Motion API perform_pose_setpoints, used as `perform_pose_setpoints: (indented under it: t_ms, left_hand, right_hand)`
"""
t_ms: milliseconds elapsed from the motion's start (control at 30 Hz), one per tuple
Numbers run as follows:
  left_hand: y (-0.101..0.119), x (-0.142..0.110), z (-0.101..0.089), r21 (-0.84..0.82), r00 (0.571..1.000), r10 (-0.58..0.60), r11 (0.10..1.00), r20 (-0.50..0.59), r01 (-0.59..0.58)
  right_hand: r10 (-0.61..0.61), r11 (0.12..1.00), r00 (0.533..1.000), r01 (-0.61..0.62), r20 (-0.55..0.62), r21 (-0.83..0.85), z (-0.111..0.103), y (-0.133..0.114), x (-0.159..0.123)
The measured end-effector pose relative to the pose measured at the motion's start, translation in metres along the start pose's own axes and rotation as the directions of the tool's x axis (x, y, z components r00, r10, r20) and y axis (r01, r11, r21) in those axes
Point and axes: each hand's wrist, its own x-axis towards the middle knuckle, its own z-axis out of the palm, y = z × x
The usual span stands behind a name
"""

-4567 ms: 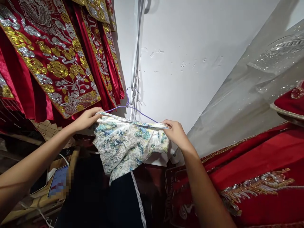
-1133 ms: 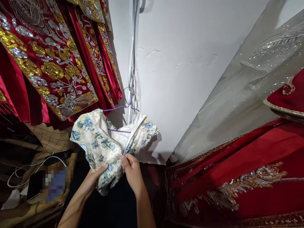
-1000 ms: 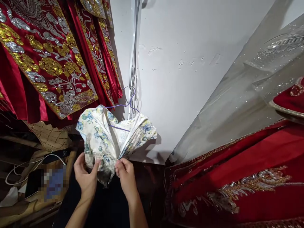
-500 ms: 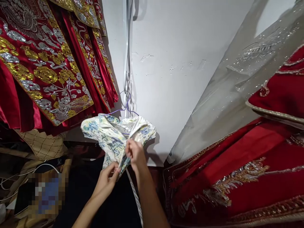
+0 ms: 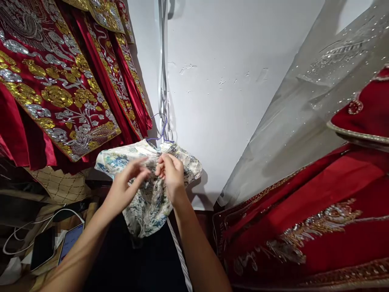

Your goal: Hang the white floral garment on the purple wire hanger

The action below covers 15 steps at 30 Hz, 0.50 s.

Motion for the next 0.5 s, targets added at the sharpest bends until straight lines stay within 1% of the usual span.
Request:
perform_pose_setpoints:
  t_ms: [33, 67, 167, 200, 233, 267, 300, 333, 367, 400, 433, 467, 500]
  left_hand:
    - [0.011, 0.011, -0.002, 0.022, 0.997, 0.048, 0.999, -0.063, -0.046]
    - [0.019, 0.021, -0.003, 0.063, 0.994, 0.084, 0.995, -0.073, -0.080]
    - [0.034, 0.040, -0.001, 0.225, 0.988, 0.153, 0.963, 0.010, -0.152]
    - [0.036, 0.044, -0.001, 0.267, 0.984, 0.179, 0.947, 0.019, -0.177]
    - [0.038, 0.048, -0.002, 0.293, 0.978, 0.209, 0.935, -0.006, -0.198]
    - [0.039, 0.050, -0.006, 0.300, 0.970, 0.236, 0.932, -0.065, -0.206]
    - [0.037, 0.052, -0.012, 0.276, 0.955, 0.251, 0.940, -0.158, -0.201]
    - [0.032, 0.053, -0.021, 0.214, 0.930, 0.243, 0.959, -0.276, -0.187]
    - [0.025, 0.053, -0.033, 0.110, 0.892, 0.200, 0.979, -0.405, -0.170]
    - [0.013, 0.052, -0.047, -0.030, 0.846, 0.119, 0.987, -0.520, -0.158]
    - [-0.002, 0.049, -0.061, -0.190, 0.800, 0.013, 0.969, -0.600, -0.158]
    - [-0.020, 0.043, -0.074, -0.353, 0.773, -0.111, 0.923, -0.624, -0.153]
    - [-0.039, 0.035, -0.084, -0.486, 0.761, -0.222, 0.863, -0.610, -0.138]
  right_hand:
    - [-0.002, 0.999, 1.000, 0.003, 0.029, -0.036, 0.001, 0.000, -0.002]
    - [-0.011, 0.998, 0.999, 0.015, 0.051, -0.066, 0.002, 0.000, -0.003]
    - [-0.055, 0.988, 0.994, 0.067, 0.090, -0.140, 0.001, 0.002, -0.003]
    - [-0.080, 0.981, 0.993, 0.095, 0.092, -0.170, 0.000, 0.005, -0.003]
    - [-0.105, 0.971, 0.990, 0.122, 0.092, -0.205, -0.002, 0.011, -0.002]
    - [-0.119, 0.959, 0.989, 0.139, 0.092, -0.246, -0.004, 0.018, -0.003]
    - [-0.112, 0.948, 0.989, 0.135, 0.094, -0.287, -0.006, 0.028, -0.004]
    - [-0.083, 0.940, 0.992, 0.109, 0.093, -0.324, -0.008, 0.039, -0.006]
    - [-0.038, 0.934, 0.995, 0.066, 0.087, -0.350, -0.010, 0.050, -0.010]
    - [0.011, 0.932, 0.997, 0.018, 0.077, -0.362, -0.012, 0.062, -0.015]
    - [0.052, 0.932, 0.996, -0.024, 0.066, -0.361, -0.013, 0.072, -0.021]
    - [0.082, 0.936, 0.995, -0.056, 0.061, -0.348, -0.014, 0.080, -0.028]
    - [0.101, 0.943, 0.993, -0.074, 0.067, -0.325, -0.013, 0.086, -0.035]
